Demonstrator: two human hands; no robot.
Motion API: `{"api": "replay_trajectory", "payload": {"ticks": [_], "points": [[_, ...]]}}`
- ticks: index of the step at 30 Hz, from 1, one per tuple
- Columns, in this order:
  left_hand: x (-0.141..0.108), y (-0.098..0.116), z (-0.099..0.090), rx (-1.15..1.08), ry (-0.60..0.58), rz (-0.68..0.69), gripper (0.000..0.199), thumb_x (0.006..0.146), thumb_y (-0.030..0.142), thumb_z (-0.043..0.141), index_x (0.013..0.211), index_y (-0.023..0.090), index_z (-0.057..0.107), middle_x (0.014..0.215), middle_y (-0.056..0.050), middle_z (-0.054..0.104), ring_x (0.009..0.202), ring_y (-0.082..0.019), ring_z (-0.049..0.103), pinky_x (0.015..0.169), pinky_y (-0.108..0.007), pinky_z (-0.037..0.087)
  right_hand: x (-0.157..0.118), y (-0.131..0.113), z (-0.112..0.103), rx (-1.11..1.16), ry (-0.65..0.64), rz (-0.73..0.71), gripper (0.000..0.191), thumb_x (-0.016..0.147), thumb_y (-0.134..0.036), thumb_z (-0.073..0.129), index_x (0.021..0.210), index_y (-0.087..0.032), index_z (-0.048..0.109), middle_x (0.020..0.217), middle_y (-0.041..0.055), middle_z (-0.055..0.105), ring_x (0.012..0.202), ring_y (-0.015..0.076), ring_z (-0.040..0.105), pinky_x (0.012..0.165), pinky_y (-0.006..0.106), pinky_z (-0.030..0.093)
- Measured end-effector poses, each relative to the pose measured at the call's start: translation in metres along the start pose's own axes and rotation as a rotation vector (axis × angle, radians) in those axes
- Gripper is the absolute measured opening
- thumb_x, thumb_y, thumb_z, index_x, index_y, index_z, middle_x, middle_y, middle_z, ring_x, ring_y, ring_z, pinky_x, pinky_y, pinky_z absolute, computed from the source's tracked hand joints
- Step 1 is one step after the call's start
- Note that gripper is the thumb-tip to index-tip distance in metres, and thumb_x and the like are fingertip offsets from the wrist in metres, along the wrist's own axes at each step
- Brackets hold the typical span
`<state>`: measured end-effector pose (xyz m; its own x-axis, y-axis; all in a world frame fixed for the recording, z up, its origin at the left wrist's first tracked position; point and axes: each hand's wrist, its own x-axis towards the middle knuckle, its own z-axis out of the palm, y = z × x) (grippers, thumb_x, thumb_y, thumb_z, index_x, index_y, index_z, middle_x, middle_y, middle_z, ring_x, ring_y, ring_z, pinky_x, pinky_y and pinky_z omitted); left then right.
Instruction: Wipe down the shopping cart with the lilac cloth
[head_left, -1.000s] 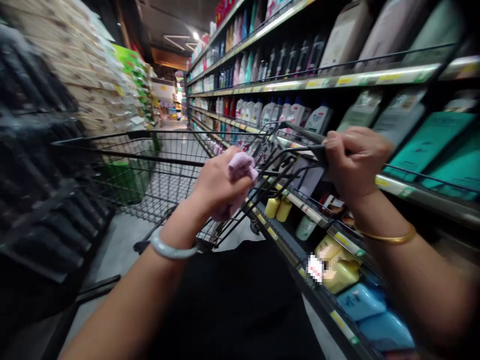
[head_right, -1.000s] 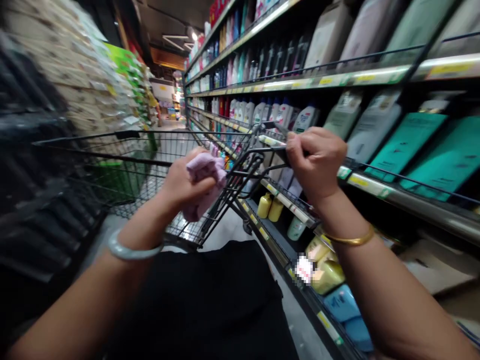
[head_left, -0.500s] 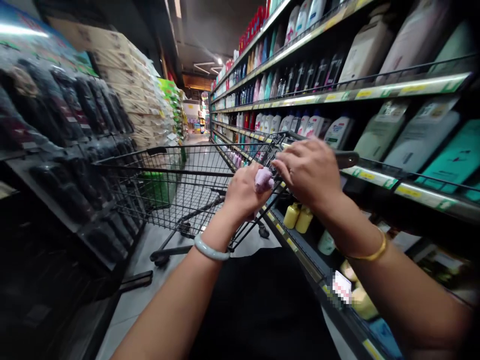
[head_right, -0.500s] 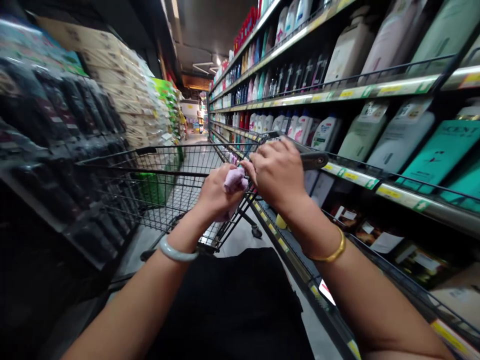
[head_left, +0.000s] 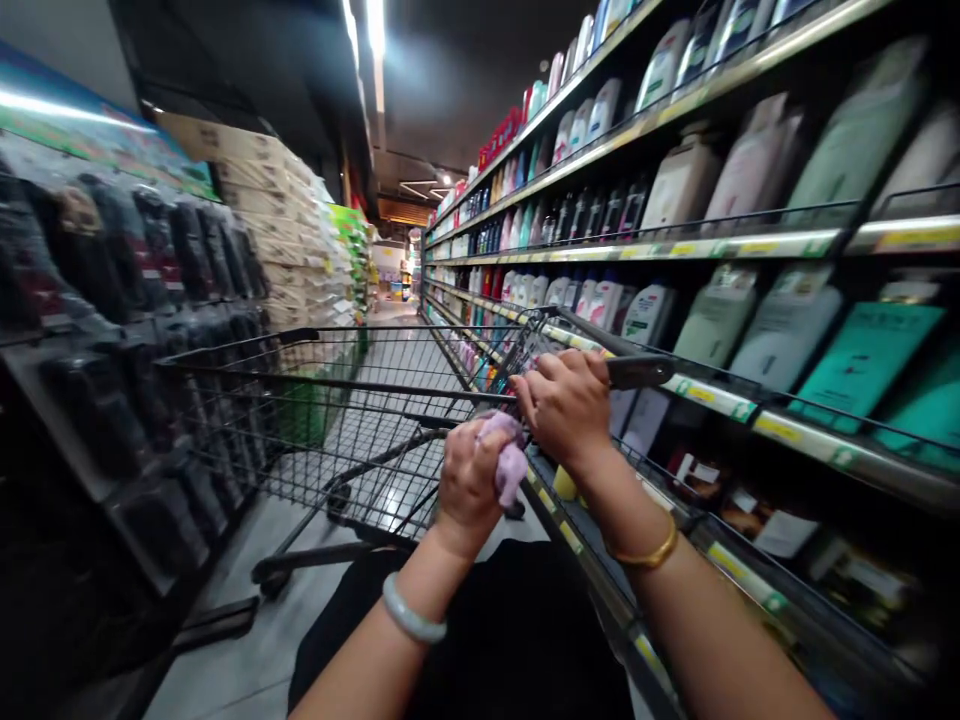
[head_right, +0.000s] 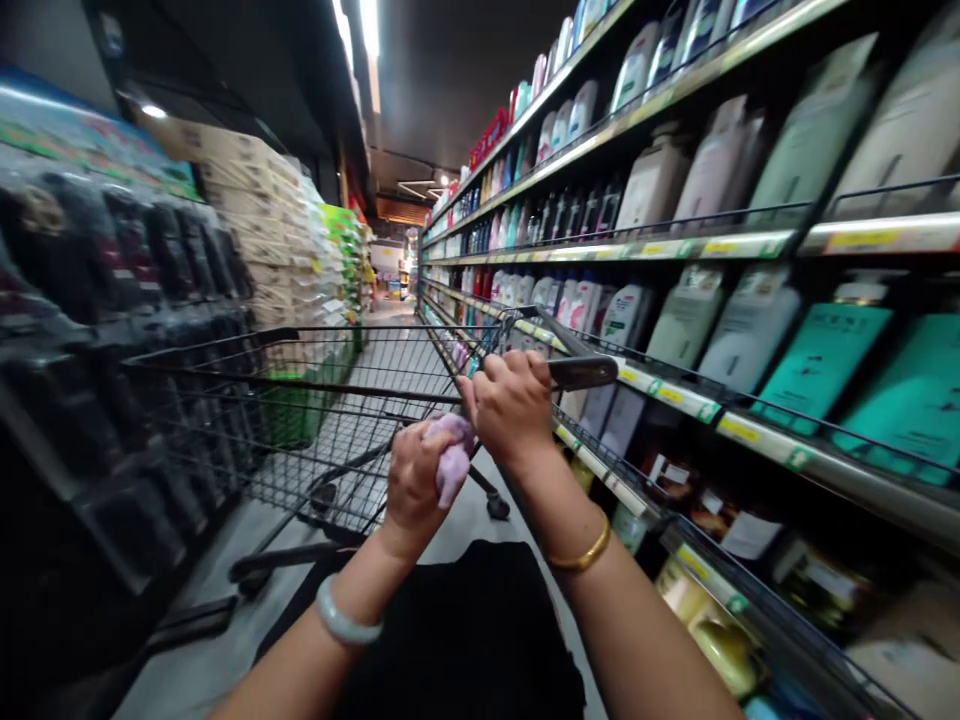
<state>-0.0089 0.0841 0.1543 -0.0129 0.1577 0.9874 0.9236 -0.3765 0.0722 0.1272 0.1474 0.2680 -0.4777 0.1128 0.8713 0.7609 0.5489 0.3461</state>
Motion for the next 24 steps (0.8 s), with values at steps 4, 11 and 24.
{"api": "replay_trajectory", "payload": {"ticks": [4,11,24], "points": [[0.001,-0.003,-0.003,-0.052,0.029,-0.066,0.03,0.092,0.024,0.067,0.121,0.022,0.059,0.116,-0.013,0.066,0.108,-0.027,0.063,0.096,-0.046,0.056,-0.002,0.001,0.006,0.037,0.03,0.05,0.041,0.107,-0.04,0.049,0.077,-0.024,0.072,0.09,0.0039,0.072,0.098,0.0234,0.055,0.107,0.043,0.029],[0.008,-0.005,0.008,0.01,0.011,-0.09,0.035,0.086,0.027,0.072,0.117,0.021,0.058,0.109,-0.01,0.067,0.101,-0.026,0.063,0.095,-0.046,0.056,0.006,-0.027,0.011,0.213,-0.04,0.198,0.048,0.109,-0.042,0.044,0.083,-0.023,0.08,0.097,0.0053,0.076,0.113,0.0248,0.058,0.124,0.052,0.019],[-0.007,-0.013,0.003,0.047,0.06,-0.147,0.026,0.091,0.023,0.064,0.116,0.021,0.06,0.115,-0.012,0.068,0.112,-0.026,0.061,0.106,-0.044,0.05,-0.016,-0.042,0.033,0.243,-0.083,0.147,0.042,0.109,-0.037,0.033,0.09,-0.025,0.069,0.082,0.0055,0.065,0.096,0.0266,0.054,0.121,0.049,0.024]]}}
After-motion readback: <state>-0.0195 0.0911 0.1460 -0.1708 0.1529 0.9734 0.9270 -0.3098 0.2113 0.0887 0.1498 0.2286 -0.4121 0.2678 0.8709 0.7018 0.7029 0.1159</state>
